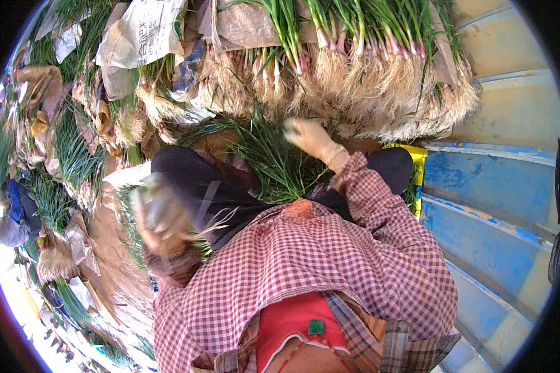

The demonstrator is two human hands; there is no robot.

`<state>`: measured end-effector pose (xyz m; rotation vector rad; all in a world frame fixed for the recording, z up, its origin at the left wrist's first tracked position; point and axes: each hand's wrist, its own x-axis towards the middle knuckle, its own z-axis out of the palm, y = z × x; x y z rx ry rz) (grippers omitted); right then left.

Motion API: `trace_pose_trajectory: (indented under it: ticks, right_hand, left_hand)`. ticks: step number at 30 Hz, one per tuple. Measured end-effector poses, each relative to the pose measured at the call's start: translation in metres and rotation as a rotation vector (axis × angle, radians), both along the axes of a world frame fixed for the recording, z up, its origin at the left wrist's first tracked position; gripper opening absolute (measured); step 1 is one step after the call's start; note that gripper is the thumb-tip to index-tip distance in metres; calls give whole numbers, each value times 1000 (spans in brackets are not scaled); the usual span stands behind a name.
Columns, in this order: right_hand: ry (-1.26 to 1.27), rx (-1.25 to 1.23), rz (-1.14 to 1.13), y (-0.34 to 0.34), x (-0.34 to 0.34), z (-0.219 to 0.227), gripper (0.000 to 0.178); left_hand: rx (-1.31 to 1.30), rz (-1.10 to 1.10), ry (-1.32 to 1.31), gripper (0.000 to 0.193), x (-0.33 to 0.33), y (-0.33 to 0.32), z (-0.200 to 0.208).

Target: The person sits cross-legged in a truck bed and cleans bundles of green onions by hand. They remove soil and debris from the roots, shake off loose dirt, and place the cleaned bundles aside.

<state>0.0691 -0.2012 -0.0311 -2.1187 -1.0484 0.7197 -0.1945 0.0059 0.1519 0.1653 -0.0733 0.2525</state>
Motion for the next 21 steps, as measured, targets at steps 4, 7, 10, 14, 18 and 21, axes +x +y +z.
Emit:
trace_pose_trajectory:
  ticks: [4, 7, 10, 14, 18, 21]
  right_hand:
    - [-278, 424, -198, 86, 15, 64, 39]
    - [-396, 465, -172, 102, 22, 62, 35]
    - [-384, 476, -588, 94, 53, 62, 37]
    - [-443, -149, -394, 57, 99, 45, 25]
    - [-545, -147, -268, 40, 53, 99, 21]
    - [-629, 109, -70, 28, 4, 92, 22]
  left_hand:
    - [222, 169, -137, 37, -37, 35, 73]
    - [302, 163, -204, 29, -25, 49, 106]
    - [169, 38, 30, 23, 8, 50, 112]
    - [348, -348, 104, 30, 131, 37, 20]
    - [682, -2, 742, 32, 201, -32, -46]
    - [606, -12, 576, 29, 220, -45, -103]
